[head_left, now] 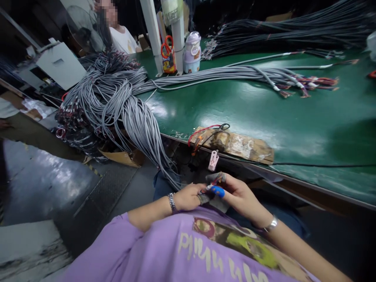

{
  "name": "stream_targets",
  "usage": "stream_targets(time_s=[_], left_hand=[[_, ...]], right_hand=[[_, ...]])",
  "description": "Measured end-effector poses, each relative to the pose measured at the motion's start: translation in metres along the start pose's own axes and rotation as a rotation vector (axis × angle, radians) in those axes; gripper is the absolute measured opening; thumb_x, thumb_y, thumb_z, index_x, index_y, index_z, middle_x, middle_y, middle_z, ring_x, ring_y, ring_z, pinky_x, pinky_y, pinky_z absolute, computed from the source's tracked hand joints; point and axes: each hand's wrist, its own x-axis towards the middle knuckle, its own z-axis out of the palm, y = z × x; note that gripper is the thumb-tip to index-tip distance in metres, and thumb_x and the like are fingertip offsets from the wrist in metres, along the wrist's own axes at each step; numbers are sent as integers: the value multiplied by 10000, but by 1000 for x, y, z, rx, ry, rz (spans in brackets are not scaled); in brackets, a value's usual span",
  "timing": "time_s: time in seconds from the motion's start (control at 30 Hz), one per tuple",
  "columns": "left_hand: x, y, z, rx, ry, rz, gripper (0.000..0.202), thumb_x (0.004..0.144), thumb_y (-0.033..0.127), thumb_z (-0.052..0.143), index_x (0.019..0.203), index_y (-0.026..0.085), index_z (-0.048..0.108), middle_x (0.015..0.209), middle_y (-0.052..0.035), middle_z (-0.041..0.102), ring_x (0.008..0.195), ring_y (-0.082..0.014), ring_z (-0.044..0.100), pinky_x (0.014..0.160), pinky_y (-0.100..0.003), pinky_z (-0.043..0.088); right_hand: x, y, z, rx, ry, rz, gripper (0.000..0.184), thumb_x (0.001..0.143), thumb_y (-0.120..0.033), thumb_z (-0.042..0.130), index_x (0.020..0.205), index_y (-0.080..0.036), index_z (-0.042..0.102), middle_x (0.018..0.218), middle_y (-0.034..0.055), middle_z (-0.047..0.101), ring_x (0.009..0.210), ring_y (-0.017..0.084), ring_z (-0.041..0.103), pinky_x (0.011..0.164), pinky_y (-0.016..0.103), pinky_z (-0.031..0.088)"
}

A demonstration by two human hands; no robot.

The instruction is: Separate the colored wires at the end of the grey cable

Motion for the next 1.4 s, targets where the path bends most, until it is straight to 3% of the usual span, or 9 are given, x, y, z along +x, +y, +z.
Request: stream_targets(time_s=[0.13,0.23,0.43,0.57,0.7,0.87,1.07,1.2,1.4], left_hand=[[-3,3,-4,85,-10,9,318,680,432,781,880,194,716,757,-12,690,728,-182,636,693,-276,521],[-10,10,-9,-10,-70,26,408,717,477,750,1020,207,708,918,-47,713,870,-207,659,763,-282,517],[-23,17,-17,-138,287,23,541,865,595,527,1180,174,657,1080,-122,691,786,-167,645,651,-246,476],[-22,28,-14,-25,230,100,460,811,546,637,1047,161,723,1147,-129,663,983,-231,618,808,-304,493],[-15,36,-5,-54,244,76,421,772,525,692,944,144,739,1015,-104,693,962,-229,616,863,-316,475],[-7,30,0,-220,230,-3,417,760,514,708,879,114,718,765,-65,682,659,-133,569,638,-249,457],[-6,27,-2,-206,319,-53,367,761,486,709,798,126,651,702,-52,662,590,-119,572,532,-211,403],[-8,21,0,-79,245,-53,330,723,437,744,734,133,615,623,-6,586,551,-108,524,527,-219,404],[-8,12,3,64,289,24,292,731,378,733,687,151,553,615,32,509,564,-80,437,533,-204,366]], right_hand=[[-1,-2,7,-102,-5,-125,234,834,-448,644,769,-235,714,822,79,633,767,214,559,707,333,464],[-4,0,7,-65,11,-79,226,825,-456,654,855,-239,705,916,88,655,799,220,588,713,335,484],[-8,1,12,171,-123,186,370,814,-574,618,915,-219,621,869,72,679,529,148,580,538,315,489],[-2,3,26,269,-79,244,423,694,-583,733,831,-202,610,688,11,630,507,126,541,526,287,464],[2,8,33,343,33,334,471,579,-561,812,705,-182,562,517,-47,518,439,85,451,468,238,375],[-1,9,25,335,1,416,454,583,-543,803,683,-173,560,517,-43,515,453,89,454,487,241,376],[2,-3,9,126,169,259,325,753,-504,654,772,-183,605,642,-3,583,551,115,485,543,254,407],[9,-8,16,57,105,203,329,714,-494,700,771,-194,577,676,2,591,590,136,510,561,266,437],[11,-9,19,42,78,176,329,724,-508,684,736,-188,607,651,6,592,571,134,503,551,265,440]])
